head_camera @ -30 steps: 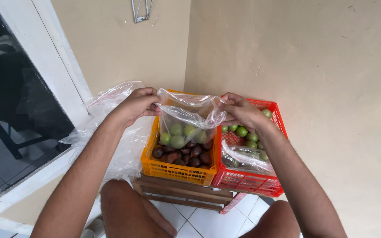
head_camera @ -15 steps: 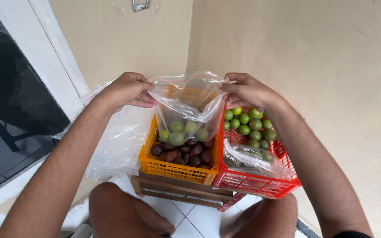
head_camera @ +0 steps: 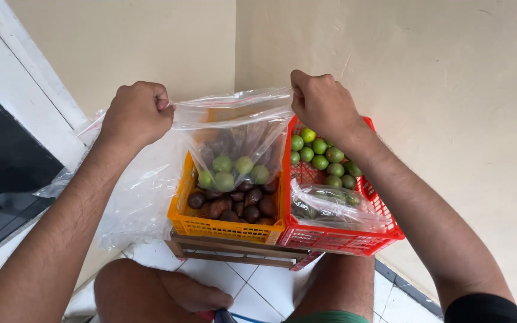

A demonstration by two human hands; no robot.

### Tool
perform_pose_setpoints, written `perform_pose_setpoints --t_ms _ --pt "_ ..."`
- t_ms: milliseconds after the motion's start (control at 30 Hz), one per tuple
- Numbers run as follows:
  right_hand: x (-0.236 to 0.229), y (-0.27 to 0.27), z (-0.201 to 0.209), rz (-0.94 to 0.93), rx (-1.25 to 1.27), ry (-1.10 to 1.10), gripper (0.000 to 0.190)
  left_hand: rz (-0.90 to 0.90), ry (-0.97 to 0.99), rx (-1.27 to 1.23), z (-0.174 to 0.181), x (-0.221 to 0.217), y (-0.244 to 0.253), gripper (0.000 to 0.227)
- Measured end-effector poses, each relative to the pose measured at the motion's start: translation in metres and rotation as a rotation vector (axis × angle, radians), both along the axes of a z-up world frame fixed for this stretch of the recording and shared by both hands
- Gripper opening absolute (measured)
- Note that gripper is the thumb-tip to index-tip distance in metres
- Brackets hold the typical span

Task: A person is manually sorting limes from a plastic crate and placing them into a zip-lock plastic bag while sitting on the floor.

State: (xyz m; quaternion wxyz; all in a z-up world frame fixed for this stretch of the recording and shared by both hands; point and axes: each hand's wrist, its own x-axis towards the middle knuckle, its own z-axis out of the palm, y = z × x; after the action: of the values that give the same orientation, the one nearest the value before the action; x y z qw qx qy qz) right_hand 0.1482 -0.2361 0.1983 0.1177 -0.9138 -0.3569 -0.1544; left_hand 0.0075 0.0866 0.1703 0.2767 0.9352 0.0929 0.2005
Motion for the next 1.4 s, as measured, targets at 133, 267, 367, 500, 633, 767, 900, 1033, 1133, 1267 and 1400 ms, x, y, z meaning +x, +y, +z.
perform_pose_setpoints --t_ms 133,267,367,500,633,767,900,1033,1133,1267,1400 --pt "-0.01 -0.005 0.016 0.163 0.29 0.508 0.016 -0.062 0.042 -0.205 0.027 -0.016 -0.028 0.009" --pt "-0.023 0.0 0.027 0.231 0.767 1.138 0.02 -0.136 0.202 -0.631 0.037 -0.024 -0.042 0.031" --pt "-0.023 -0.005 0.026 0.211 0.686 0.807 0.017 -0.143 0.263 -0.707 0.042 -0.022 -0.033 0.022" --pt "0.003 -0.021 0.011 0.171 0.205 0.149 0.025 -0.175 0.115 -0.508 0.025 -0.017 -0.01 0.018" --pt "-0.034 -0.012 0.025 0.055 -0.004 0.102 0.033 -0.106 -0.019 -0.112 0.034 -0.028 -0.026 0.005" --pt "-0.042 -0.015 0.049 0.06 0.121 0.328 0.033 -0.068 -0.064 -0.183 0.042 -0.028 -0.029 0.011" --pt "-0.034 -0.021 0.056 0.156 0.428 0.947 0.032 -0.118 0.101 -0.599 0.039 -0.013 -0.029 0.018" --pt "-0.036 -0.02 0.053 0.225 0.54 1.053 0.034 -0.134 0.172 -0.725 0.052 -0.021 -0.042 0.027" --pt "-0.019 -0.024 0.04 0.263 0.615 0.979 0.036 -0.163 0.16 -0.837 0.044 -0.018 -0.039 0.022" --pt "-0.002 -0.031 0.033 0.166 0.362 0.453 0.033 -0.121 -0.055 -0.594 0.034 -0.015 -0.021 0.021" --pt "-0.011 -0.022 0.037 0.065 0.054 0.172 0.026 -0.078 -0.125 0.028 0.04 -0.02 -0.02 0.019"
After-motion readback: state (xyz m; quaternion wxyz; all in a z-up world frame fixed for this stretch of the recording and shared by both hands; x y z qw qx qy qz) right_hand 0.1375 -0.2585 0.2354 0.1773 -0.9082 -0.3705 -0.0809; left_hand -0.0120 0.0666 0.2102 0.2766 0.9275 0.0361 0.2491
